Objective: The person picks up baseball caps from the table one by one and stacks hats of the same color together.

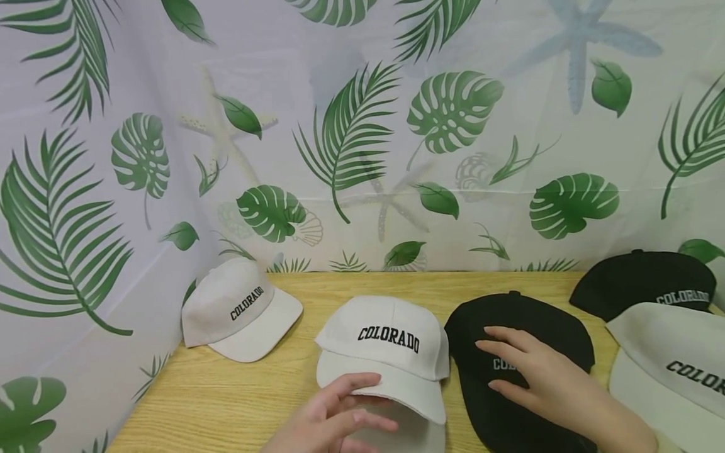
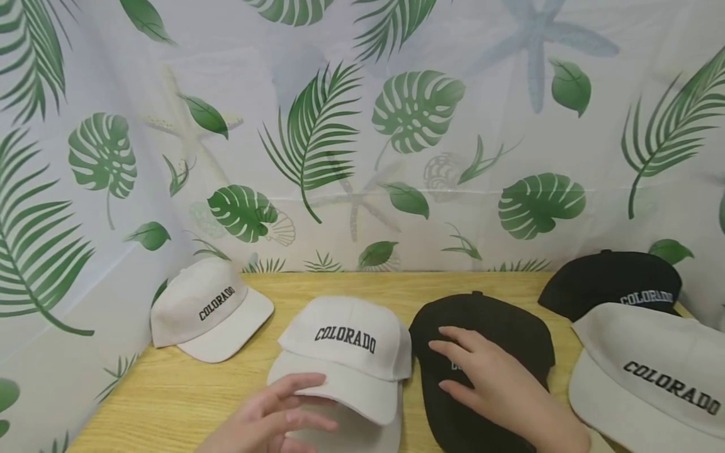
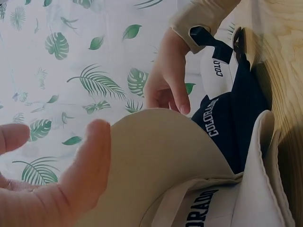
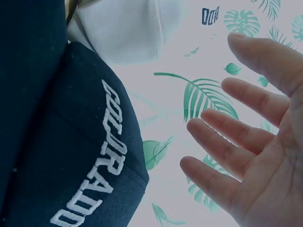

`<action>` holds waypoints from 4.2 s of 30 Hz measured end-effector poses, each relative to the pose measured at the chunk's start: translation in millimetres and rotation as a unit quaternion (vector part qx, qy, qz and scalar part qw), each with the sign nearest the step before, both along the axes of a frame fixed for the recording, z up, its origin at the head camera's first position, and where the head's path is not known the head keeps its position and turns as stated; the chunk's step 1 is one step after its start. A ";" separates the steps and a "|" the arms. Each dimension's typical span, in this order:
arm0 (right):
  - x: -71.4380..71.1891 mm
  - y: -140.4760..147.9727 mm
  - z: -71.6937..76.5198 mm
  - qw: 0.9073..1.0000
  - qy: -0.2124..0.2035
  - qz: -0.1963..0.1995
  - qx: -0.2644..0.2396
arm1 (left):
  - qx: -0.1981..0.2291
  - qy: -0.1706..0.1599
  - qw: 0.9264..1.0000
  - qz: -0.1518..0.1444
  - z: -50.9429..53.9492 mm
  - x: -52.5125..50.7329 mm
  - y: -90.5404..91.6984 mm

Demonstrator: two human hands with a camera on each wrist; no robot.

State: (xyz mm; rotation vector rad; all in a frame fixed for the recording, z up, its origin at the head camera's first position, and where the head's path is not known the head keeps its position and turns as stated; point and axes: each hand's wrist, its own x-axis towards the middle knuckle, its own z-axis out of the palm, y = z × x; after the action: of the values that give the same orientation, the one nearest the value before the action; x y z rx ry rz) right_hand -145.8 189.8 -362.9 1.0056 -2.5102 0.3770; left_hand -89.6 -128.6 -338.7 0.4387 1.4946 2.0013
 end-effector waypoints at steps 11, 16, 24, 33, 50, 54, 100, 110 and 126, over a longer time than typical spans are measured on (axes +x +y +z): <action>3.5 -8.0 -1.5 1.000 -0.001 0.030 -0.003 | -0.007 0.023 0.992 -0.124 1.3 -1.7 -5.9; 4.0 -7.8 -1.9 0.999 -0.017 0.032 0.003 | -0.013 0.017 0.993 -0.116 1.5 -2.3 -7.2; 6.0 -9.2 -2.6 0.999 -0.031 0.036 0.007 | -0.085 0.097 0.991 -0.032 -8.5 -21.7 -14.5; 7.7 -15.0 -5.2 0.998 -0.040 0.041 0.015 | -0.173 0.137 0.966 0.138 -22.1 -65.3 -38.7; 15.1 -48.3 -22.6 0.973 -0.072 0.215 0.037 | -0.296 0.173 0.911 0.231 -54.8 -120.1 -55.5; 21.4 -61.4 -29.3 0.965 -0.031 0.244 0.096 | -0.295 0.166 0.921 0.193 -61.7 -129.7 -55.2; 34.6 -99.7 -20.4 0.970 -0.127 0.091 0.188 | -0.249 0.109 0.958 0.092 -81.3 -139.1 -58.8; 23.6 -103.6 -38.5 0.931 -0.301 0.056 0.197 | -0.282 0.110 0.948 0.099 -77.4 -136.1 -57.4; 20.5 -106.0 -31.3 0.948 -0.256 0.098 0.162 | -0.302 0.108 0.938 0.133 -75.5 -136.3 -61.1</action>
State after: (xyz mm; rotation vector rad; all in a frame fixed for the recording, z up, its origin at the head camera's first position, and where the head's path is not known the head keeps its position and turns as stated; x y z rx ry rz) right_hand -125.3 83.8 -394.2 1.4473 -3.0143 0.3180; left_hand -225.9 -189.8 -414.2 0.2034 2.3017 1.5881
